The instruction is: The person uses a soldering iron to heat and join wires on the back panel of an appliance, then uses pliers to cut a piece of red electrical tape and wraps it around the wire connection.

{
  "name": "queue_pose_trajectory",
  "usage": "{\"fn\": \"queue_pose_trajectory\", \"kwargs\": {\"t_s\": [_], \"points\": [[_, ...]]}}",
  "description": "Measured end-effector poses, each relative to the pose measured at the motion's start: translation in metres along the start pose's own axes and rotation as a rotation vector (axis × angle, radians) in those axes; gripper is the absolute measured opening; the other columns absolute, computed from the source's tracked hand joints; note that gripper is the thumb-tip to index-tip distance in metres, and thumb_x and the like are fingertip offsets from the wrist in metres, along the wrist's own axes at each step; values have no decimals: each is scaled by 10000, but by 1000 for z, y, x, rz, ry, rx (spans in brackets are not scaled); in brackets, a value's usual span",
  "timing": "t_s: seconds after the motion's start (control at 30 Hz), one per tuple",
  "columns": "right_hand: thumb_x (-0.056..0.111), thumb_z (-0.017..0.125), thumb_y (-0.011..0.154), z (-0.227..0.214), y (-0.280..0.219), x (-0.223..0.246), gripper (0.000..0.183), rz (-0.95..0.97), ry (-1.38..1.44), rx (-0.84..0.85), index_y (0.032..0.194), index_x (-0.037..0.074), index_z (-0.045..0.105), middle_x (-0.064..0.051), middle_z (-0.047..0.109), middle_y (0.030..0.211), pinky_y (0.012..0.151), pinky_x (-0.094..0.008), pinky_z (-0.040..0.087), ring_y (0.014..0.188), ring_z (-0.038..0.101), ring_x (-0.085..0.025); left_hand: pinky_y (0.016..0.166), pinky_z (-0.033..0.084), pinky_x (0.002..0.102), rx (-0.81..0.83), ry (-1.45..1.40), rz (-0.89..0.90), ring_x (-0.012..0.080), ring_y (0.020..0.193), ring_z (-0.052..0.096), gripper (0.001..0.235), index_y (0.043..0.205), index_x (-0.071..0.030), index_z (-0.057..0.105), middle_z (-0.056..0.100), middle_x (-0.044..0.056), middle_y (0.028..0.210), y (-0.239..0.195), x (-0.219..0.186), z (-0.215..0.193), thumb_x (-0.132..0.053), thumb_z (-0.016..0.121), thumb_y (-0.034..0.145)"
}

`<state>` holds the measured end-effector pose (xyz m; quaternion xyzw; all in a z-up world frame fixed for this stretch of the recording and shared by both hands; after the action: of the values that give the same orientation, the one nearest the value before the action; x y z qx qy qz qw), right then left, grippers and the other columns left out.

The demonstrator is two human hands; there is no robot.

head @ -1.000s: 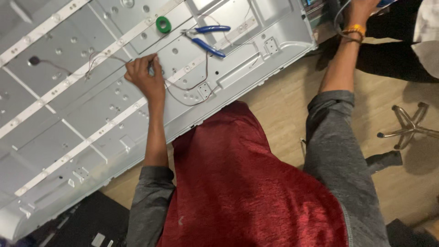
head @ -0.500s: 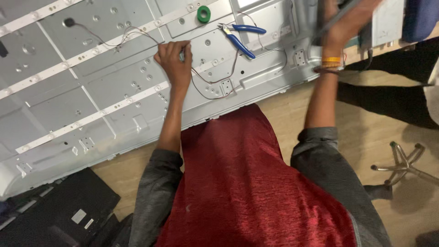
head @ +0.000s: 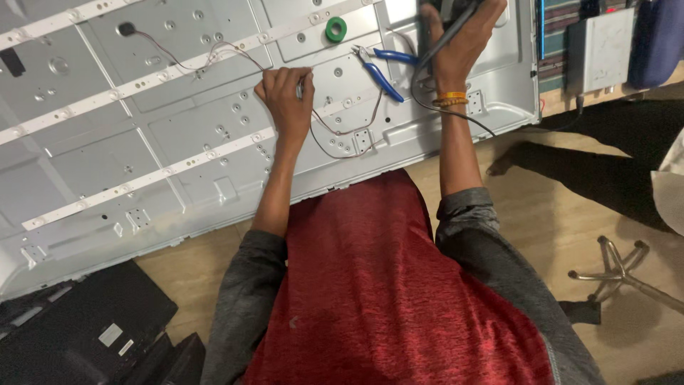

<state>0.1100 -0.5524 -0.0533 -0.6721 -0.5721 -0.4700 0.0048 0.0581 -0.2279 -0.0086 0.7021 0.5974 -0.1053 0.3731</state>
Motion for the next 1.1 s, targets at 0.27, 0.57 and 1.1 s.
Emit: {"fn": "queue_pose_trajectory", "kwargs": {"t_s": [0.27, 0.57, 1.1], "points": [[310, 569, 1102, -72, -43, 17, 396, 256, 385, -159, 1398, 53, 622, -142, 703, 1286, 950, -367, 603, 1161, 702, -220, 941, 318, 405, 8, 13, -5, 219, 1007, 523, 60, 992, -138, 735, 664, -30, 930, 3, -2, -1, -153, 765, 943], [67, 692, 1023, -82, -71, 38, 288, 487, 494, -85, 1277, -69, 679, -130, 752, 1043, 828, -263, 570, 929, 692, -141, 944, 314, 405, 20, 38, -10, 225, 1020, 526, 75, 1017, -126, 742, 657, -16, 931, 1, -2, 2, -145, 765, 948], [116, 680, 1018, -66, -48, 15, 266, 543, 670, -55, 1210, -65, 714, -113, 776, 940, 663, -231, 496, 757, 640, -102, 951, 322, 400, 21, 19, -22, 214, 1008, 530, 61, 1004, -129, 740, 661, -23, 929, 4, -2, 4, -150, 756, 950]]}}
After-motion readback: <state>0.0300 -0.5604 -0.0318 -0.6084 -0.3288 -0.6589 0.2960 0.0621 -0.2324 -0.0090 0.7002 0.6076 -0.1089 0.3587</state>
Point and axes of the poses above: each hand's wrist, its own y-axis towards the middle knuckle, its own z-axis out of the palm, x = y × z, the point moved 1 cm from there along y, towards the middle knuckle
